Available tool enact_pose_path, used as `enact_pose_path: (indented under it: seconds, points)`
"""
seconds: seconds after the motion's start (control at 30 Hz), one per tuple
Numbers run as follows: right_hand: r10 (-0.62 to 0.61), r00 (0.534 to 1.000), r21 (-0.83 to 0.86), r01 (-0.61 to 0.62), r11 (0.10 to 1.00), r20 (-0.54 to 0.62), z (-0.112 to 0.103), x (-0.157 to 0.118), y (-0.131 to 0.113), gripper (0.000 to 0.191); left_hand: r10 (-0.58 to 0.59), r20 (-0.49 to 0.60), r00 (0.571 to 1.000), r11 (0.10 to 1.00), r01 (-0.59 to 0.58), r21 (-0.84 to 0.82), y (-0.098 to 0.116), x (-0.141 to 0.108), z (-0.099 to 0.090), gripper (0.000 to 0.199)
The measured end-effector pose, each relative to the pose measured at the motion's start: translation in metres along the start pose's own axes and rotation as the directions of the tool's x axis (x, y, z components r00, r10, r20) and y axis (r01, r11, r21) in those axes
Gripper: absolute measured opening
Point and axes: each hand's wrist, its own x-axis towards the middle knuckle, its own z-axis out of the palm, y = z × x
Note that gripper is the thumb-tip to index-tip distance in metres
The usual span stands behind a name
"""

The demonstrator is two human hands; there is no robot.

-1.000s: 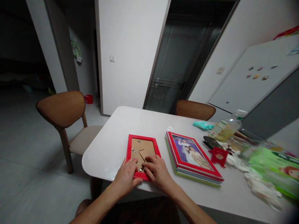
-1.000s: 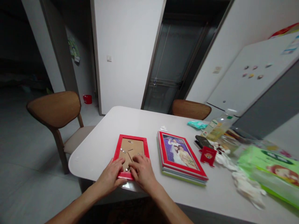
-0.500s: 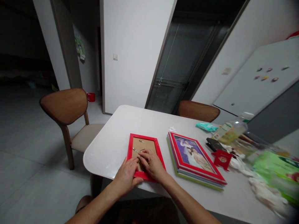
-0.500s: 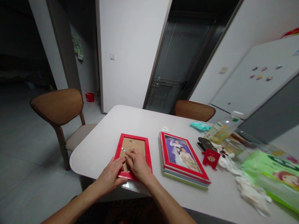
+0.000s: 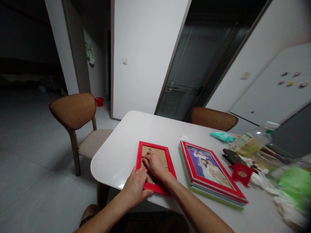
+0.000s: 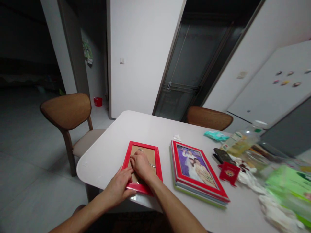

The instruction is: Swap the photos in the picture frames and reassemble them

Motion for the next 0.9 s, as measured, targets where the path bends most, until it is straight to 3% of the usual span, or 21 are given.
enact_pose_path:
  seconds: [0.07,0.17,0.37,0.53,0.7,0.77,0.83,0.87,0.9]
  points:
    - [0.130,0.991,0.032,-0.129,0.991,-0.040,-0.004,0.007,0.008,0.024,-0.010,0.012,1.000,1.000,0.010,0.010,0.000,-0.002,-0.001,0.036]
    - [0.337,0.938,0.036,-0.335,0.942,-0.081,-0.005,0.022,0.024,0.021,-0.009,0.016,1.000,1.000,0.009,0.026,0.001,-0.004,-0.001,0.036]
    - [0.466,0.880,0.025,-0.466,0.884,-0.085,0.003,0.040,0.040,0.018,-0.028,-0.019,0.999,0.999,0.028,0.039,0.005,-0.003,0.002,0.053]
    - [0.495,0.858,0.103,-0.484,0.869,-0.137,-0.008,0.040,0.035,0.021,-0.015,-0.035,0.999,1.000,0.015,0.000,0.004,-0.005,0.007,0.049]
    - [0.452,0.866,0.306,-0.381,0.872,-0.211,-0.046,0.017,0.043,0.028,-0.048,-0.171,0.984,0.989,0.023,-0.146,-0.004,-0.010,-0.008,0.030]
    - [0.555,0.795,0.557,-0.353,0.752,-0.244,-0.055,-0.004,0.042,0.031,-0.104,-0.260,0.960,0.961,0.030,-0.273,-0.003,-0.009,-0.018,0.020]
    - [0.680,0.710,0.839,-0.247,0.485,-0.184,-0.051,-0.027,0.030,0.035,-0.160,-0.313,0.936,0.897,0.005,-0.442,0.003,-0.007,-0.023,0.017]
    - [0.670,0.732,0.911,-0.184,0.368,-0.123,-0.045,-0.037,0.020,0.036,-0.175,-0.322,0.930,0.845,-0.026,-0.535,0.008,-0.004,-0.023,0.019]
    - [0.621,0.783,0.957,-0.155,0.244,-0.031,-0.037,-0.045,0.008,0.037,-0.183,-0.315,0.931,0.779,-0.059,-0.624,0.014,-0.002,-0.021,0.022]
